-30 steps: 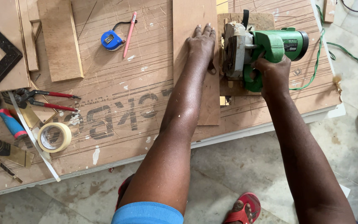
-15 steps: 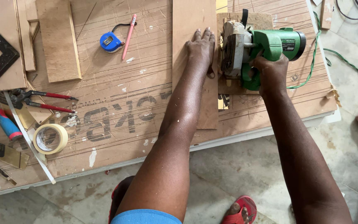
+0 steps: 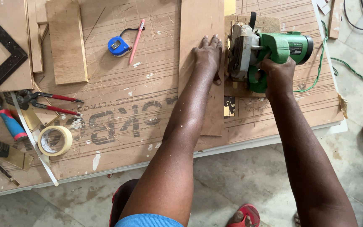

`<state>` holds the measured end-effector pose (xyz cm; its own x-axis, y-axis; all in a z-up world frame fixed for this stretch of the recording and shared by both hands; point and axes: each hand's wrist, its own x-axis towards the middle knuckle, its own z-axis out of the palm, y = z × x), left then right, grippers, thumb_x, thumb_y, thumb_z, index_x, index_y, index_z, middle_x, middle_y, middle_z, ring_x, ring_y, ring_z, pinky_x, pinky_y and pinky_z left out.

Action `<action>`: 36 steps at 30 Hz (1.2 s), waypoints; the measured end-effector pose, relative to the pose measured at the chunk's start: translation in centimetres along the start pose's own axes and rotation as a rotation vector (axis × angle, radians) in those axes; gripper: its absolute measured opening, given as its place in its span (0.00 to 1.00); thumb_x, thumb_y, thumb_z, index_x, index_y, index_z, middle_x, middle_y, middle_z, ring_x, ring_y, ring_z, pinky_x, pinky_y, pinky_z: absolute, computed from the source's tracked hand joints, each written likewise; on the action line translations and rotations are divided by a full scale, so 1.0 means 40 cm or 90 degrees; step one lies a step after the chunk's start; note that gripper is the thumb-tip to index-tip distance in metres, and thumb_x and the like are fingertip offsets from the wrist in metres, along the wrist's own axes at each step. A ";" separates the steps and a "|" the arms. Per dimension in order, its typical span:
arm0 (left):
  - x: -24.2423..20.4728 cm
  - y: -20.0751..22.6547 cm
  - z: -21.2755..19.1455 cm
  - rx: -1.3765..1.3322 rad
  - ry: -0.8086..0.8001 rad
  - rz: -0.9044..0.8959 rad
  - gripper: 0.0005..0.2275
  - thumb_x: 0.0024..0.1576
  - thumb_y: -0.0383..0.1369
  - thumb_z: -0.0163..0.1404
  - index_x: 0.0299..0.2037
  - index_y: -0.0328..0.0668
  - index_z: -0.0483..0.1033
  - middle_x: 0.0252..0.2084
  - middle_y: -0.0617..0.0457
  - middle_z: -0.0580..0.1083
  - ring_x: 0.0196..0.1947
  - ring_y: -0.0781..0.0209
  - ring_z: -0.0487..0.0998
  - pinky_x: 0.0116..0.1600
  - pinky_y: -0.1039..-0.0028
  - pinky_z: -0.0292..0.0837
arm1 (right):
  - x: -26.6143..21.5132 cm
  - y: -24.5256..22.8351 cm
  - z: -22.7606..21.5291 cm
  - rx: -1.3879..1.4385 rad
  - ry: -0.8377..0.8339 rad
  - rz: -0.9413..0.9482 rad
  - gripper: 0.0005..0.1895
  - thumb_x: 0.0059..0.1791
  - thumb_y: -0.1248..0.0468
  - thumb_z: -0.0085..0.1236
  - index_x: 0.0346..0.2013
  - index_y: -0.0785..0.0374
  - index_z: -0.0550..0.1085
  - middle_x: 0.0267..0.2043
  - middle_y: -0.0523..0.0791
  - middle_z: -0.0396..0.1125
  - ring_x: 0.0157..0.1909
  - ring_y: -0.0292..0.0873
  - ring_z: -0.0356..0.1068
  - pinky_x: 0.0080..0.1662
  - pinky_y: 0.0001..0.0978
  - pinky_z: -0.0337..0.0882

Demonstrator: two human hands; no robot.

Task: The person uses a circular saw to cut a piece of plywood along a marked line. They measure and mark the wood with a tape measure and pencil, then guide the saw along the cut line to separate the piece.

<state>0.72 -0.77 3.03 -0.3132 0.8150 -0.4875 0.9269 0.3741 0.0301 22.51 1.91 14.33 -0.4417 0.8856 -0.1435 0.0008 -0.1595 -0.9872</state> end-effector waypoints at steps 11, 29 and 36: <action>0.020 -0.007 0.021 0.005 -0.021 -0.005 0.46 0.57 0.27 0.56 0.78 0.56 0.31 0.81 0.57 0.27 0.80 0.45 0.36 0.74 0.45 0.53 | 0.034 -0.019 0.022 -0.003 0.016 0.024 0.08 0.45 0.76 0.54 0.36 0.64 0.74 0.33 0.45 0.70 0.30 0.38 0.70 0.29 0.31 0.70; -0.114 0.007 -0.096 0.088 -0.107 0.012 0.48 0.41 0.51 0.68 0.74 0.51 0.59 0.82 0.50 0.27 0.80 0.41 0.32 0.75 0.41 0.49 | 0.109 0.000 0.019 -0.016 0.017 0.017 0.07 0.44 0.76 0.55 0.33 0.63 0.72 0.30 0.44 0.69 0.26 0.38 0.68 0.26 0.32 0.71; -0.132 0.017 -0.117 0.113 -0.159 0.014 0.43 0.41 0.52 0.68 0.70 0.53 0.67 0.82 0.49 0.27 0.80 0.39 0.30 0.76 0.40 0.45 | 0.129 -0.003 0.022 -0.014 0.011 0.025 0.08 0.43 0.76 0.55 0.33 0.63 0.72 0.30 0.43 0.69 0.26 0.37 0.69 0.27 0.31 0.71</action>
<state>2.03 -2.73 9.72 -0.2525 0.6796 -0.6888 0.9614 0.2564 -0.0994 19.44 6.11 13.77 -0.4259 0.8860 -0.1836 0.0377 -0.1854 -0.9819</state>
